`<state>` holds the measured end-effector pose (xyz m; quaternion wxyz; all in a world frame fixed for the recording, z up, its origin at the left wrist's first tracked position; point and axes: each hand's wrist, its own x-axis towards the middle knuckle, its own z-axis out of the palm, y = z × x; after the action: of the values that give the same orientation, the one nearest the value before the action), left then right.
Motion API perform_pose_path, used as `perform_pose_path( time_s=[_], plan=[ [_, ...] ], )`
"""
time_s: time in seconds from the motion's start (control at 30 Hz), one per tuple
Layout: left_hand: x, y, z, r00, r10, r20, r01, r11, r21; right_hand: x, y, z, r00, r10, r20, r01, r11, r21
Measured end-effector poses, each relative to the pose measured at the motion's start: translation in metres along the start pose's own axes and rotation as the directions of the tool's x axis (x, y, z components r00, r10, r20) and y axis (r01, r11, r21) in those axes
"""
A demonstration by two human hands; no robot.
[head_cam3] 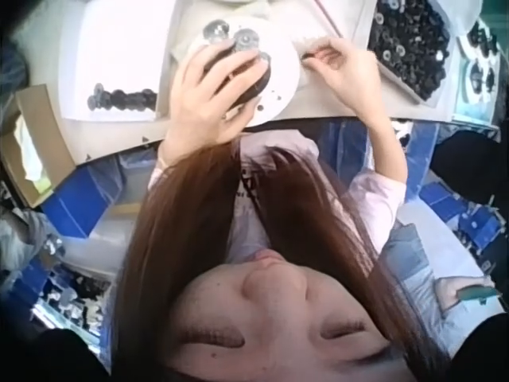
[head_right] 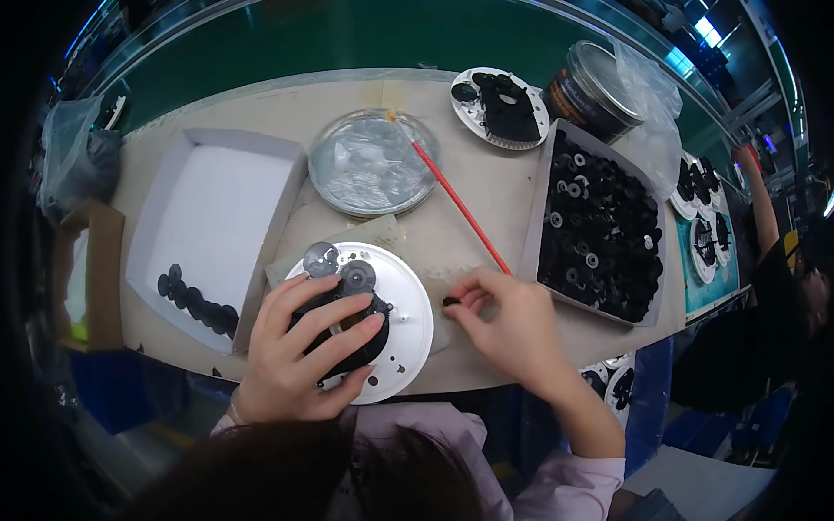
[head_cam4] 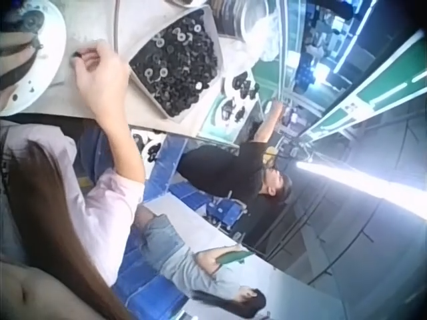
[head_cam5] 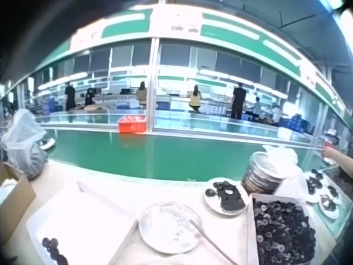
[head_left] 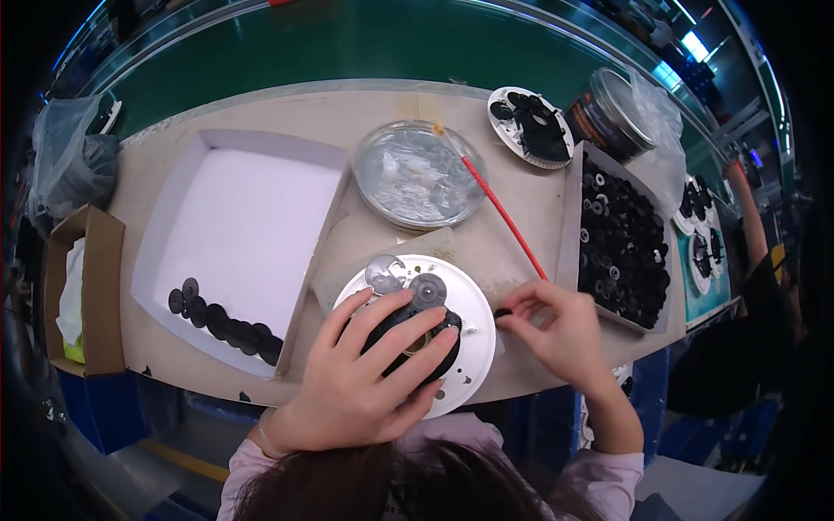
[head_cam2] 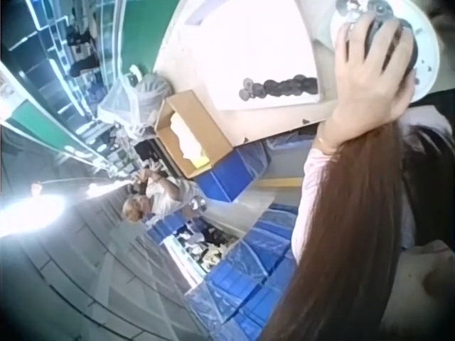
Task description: The recorder is assembling small black circular parts onto a larger white fixture base using a brush and adhesive.
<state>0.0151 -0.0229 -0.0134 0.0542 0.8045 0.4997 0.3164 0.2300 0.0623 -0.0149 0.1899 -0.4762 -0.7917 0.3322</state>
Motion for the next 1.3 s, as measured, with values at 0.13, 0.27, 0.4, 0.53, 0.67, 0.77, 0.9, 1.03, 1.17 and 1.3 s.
perform_pose_path(
  time_s=[0.13,0.27,0.4,0.53,0.67,0.77,0.9,1.03,1.17,1.3],
  plan=[
    [-0.003,-0.001,0.003,0.999,-0.015,-0.031,0.015,1.000,-0.013,0.034,-0.029,-0.020,0.955,0.251,0.155,-0.295,0.842,0.452],
    [-0.006,-0.001,0.005,0.995,-0.032,-0.096,0.027,0.998,-0.051,0.062,-0.047,-0.022,0.786,0.162,0.596,-0.494,0.744,0.449],
    [-0.007,-0.003,0.006,0.992,-0.015,-0.122,0.007,0.998,-0.065,0.080,-0.046,-0.017,0.730,0.148,0.667,-0.463,0.824,0.325],
    [-0.007,-0.003,0.005,0.994,-0.012,-0.104,0.009,0.999,-0.033,0.090,-0.042,-0.017,0.669,0.172,0.723,-0.501,0.824,0.267],
    [-0.009,-0.003,0.006,0.994,-0.005,-0.106,0.003,1.000,-0.015,0.094,-0.040,-0.015,0.611,0.166,0.774,-0.517,0.824,0.231],
    [-0.011,-0.002,0.009,0.991,-0.020,-0.134,0.016,0.999,-0.034,0.094,-0.043,-0.013,0.623,0.183,0.760,-0.499,0.842,0.206],
    [-0.008,-0.003,0.007,0.995,0.001,-0.101,-0.001,1.000,0.002,0.095,-0.050,-0.008,0.627,0.218,0.748,-0.499,0.849,0.171],
    [-0.009,-0.001,0.006,0.996,-0.019,-0.091,0.019,1.000,-0.004,0.091,-0.049,-0.009,0.734,0.179,0.655,-0.297,0.952,0.073],
    [-0.006,0.001,0.008,0.994,-0.064,-0.083,0.065,0.998,0.017,0.083,-0.037,-0.007,0.885,0.080,0.459,-0.064,0.997,-0.051],
    [-0.006,0.001,0.004,1.000,-0.012,-0.004,0.012,0.994,0.112,0.079,-0.042,-0.013,0.858,0.124,0.499,-0.159,0.987,0.028]
  ],
)
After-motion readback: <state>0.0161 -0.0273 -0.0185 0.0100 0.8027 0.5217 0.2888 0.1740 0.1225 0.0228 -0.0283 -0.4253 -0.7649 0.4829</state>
